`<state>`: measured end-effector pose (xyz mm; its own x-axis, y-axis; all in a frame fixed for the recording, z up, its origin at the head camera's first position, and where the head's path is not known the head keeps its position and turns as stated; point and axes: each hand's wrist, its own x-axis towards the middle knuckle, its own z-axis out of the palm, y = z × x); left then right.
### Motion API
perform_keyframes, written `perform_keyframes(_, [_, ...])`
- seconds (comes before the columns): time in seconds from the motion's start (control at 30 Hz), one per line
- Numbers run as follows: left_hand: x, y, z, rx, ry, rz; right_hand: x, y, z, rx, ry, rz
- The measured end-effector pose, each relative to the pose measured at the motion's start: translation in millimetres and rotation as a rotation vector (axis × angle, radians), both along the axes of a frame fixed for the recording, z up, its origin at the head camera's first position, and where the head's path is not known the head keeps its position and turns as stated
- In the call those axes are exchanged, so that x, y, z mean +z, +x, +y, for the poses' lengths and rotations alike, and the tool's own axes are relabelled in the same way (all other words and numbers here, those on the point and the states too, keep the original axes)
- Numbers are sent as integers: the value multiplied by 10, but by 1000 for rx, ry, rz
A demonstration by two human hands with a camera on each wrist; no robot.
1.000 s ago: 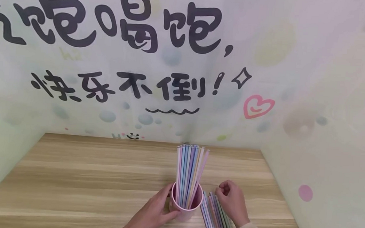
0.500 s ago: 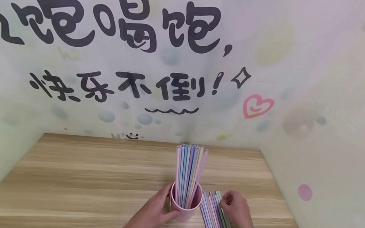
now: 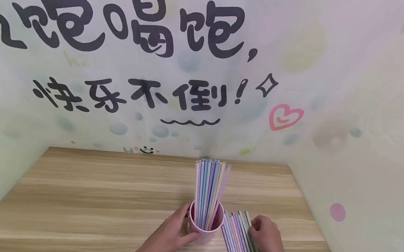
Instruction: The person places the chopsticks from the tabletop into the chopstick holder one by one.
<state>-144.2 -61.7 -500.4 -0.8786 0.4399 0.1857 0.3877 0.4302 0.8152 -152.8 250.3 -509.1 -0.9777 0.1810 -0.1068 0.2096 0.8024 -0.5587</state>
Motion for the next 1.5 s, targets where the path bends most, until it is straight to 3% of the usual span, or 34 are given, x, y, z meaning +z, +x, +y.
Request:
perform_keyframes(0.17, [9, 0, -3, 5, -4, 1, 2, -2, 66, -27, 12, -56])
perform_keyframes(0.47, [32, 7, -2, 6, 0, -16, 43, 3, 162, -5, 20, -1])
perform_keyframes(0.9, [33, 15, 10, 7, -2, 6, 670, -96, 182, -51, -145, 177])
perform_keyframes(1.1, [25, 14, 10, 5, -4, 6, 912, -196, 24, -99, -226, 305])
perform_keyframes(1.5, [26, 4, -2, 0, 9, -4, 1319, -388, -333, -176, -506, 586])
